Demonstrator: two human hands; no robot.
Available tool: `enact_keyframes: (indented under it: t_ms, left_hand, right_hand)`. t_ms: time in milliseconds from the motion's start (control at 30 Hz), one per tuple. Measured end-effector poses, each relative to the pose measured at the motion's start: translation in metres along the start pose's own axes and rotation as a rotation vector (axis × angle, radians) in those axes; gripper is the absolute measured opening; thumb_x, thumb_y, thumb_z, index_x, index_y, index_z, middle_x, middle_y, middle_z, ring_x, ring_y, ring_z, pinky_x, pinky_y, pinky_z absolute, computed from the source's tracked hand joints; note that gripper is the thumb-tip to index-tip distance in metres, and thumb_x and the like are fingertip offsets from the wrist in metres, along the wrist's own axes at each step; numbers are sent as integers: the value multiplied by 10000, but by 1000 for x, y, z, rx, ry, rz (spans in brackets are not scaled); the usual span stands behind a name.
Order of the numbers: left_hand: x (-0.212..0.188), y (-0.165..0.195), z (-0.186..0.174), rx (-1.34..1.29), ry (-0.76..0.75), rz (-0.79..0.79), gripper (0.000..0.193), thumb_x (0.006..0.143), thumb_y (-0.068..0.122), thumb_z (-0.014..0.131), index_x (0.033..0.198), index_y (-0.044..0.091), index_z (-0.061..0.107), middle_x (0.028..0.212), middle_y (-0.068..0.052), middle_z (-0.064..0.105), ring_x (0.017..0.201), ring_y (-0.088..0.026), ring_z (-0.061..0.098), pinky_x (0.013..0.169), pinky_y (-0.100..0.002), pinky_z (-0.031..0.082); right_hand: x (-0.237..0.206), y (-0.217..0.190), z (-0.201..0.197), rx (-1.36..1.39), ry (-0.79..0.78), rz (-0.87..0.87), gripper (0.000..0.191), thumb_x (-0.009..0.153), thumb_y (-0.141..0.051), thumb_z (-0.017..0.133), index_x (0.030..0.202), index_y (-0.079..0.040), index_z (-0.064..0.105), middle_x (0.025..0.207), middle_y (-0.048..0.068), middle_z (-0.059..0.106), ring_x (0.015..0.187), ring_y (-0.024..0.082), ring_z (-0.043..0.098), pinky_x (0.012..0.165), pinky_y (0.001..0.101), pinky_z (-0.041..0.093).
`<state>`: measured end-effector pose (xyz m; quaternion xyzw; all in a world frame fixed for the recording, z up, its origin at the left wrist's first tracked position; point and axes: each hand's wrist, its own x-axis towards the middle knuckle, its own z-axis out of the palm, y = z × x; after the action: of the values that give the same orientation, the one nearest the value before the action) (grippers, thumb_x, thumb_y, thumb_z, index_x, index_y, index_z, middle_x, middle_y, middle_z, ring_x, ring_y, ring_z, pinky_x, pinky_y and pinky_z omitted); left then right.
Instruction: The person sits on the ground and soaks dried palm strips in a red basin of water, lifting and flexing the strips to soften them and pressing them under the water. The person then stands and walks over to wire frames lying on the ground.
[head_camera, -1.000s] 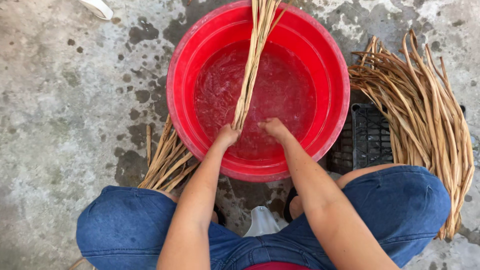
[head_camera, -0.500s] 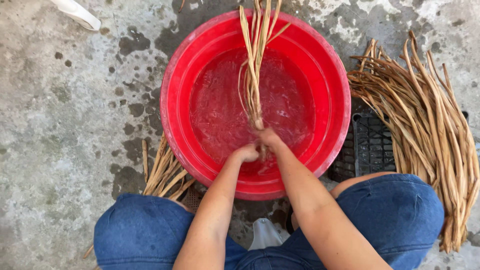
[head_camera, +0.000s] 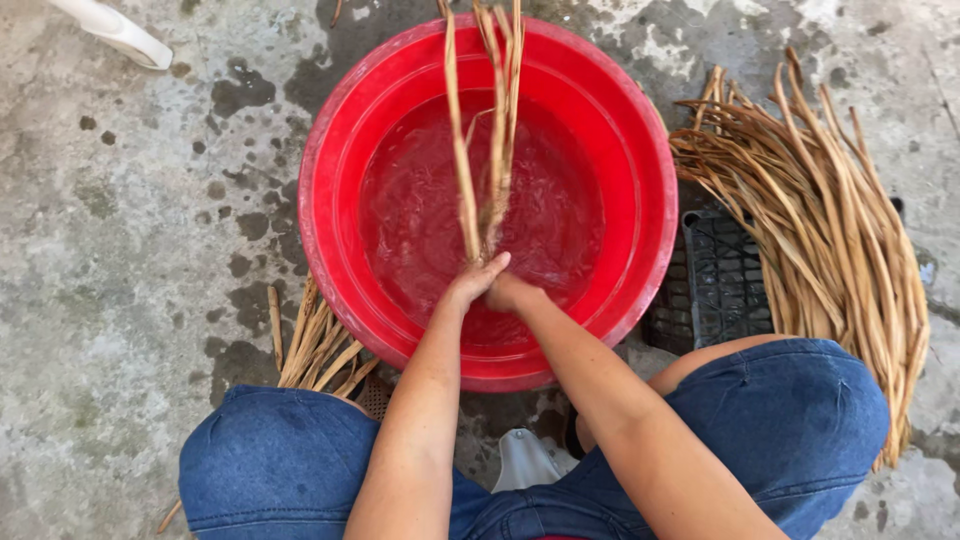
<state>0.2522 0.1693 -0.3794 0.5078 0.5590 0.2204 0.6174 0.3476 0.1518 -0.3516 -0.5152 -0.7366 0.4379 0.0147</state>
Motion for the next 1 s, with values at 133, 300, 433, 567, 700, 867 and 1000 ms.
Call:
enact_keyframes:
  t_ms: [133,300,433,567,700,867,1000]
  left_hand:
    - [-21,-4,5,-351,243,-327,425,780,164,850,1142,-14,719,969,-163,744,819,-308,720,697,-464,598]
    - [-36,6,1,-1023,236,-450,87,920,35,665,1002,36,634,740,-101,672,673,-270,678,670,-465,614]
    - [-45,21,-6,-1202,259,-274,22,916,103,629,906,87,617,658,-78,588,593,-244,608,619,-451,590]
    - [-58,56,-7,-1316,253,-278,86,967,84,680,893,108,647,756,-38,643,694,-180,652,719,-384,638]
    - [-76,124,0,-1136,153,-192,80,957,134,647,959,55,631,911,-102,716,885,-231,724,759,-408,623]
    - [-112,249,36,-764,-62,261,334,941,256,739,1211,100,619,1158,-60,692,1093,-228,696,835,-451,644]
    - [-151,325,70,-272,-467,597,458,969,362,735,1309,85,607,1243,-28,686,1135,-189,710,846,-361,628]
  right_hand:
    - [-32,-14,12,-197,-369,122,426,866,9,551,1288,-35,581,1096,264,719,966,405,730,786,529,589]
    - [-89,-19,-18,-352,-290,173,264,938,-188,603,1138,-56,714,1083,206,739,1005,371,721,841,504,569]
    - [-157,-5,-73,-414,-166,134,262,967,-292,605,1112,-110,727,1047,182,744,995,367,717,875,493,559]
    - [-244,15,-156,-461,-56,205,241,951,-281,646,1117,-119,713,994,170,754,950,351,731,851,490,574]
    - [-357,12,-227,-409,172,353,240,952,-279,672,1142,-139,719,949,126,768,880,318,729,830,477,556]
    - [-506,13,-244,-68,608,550,237,1003,-253,660,1214,-148,692,859,78,682,779,216,598,697,418,505]
    - [-578,48,-212,180,878,568,292,1170,-245,618,1025,8,639,808,71,618,750,158,571,652,321,510]
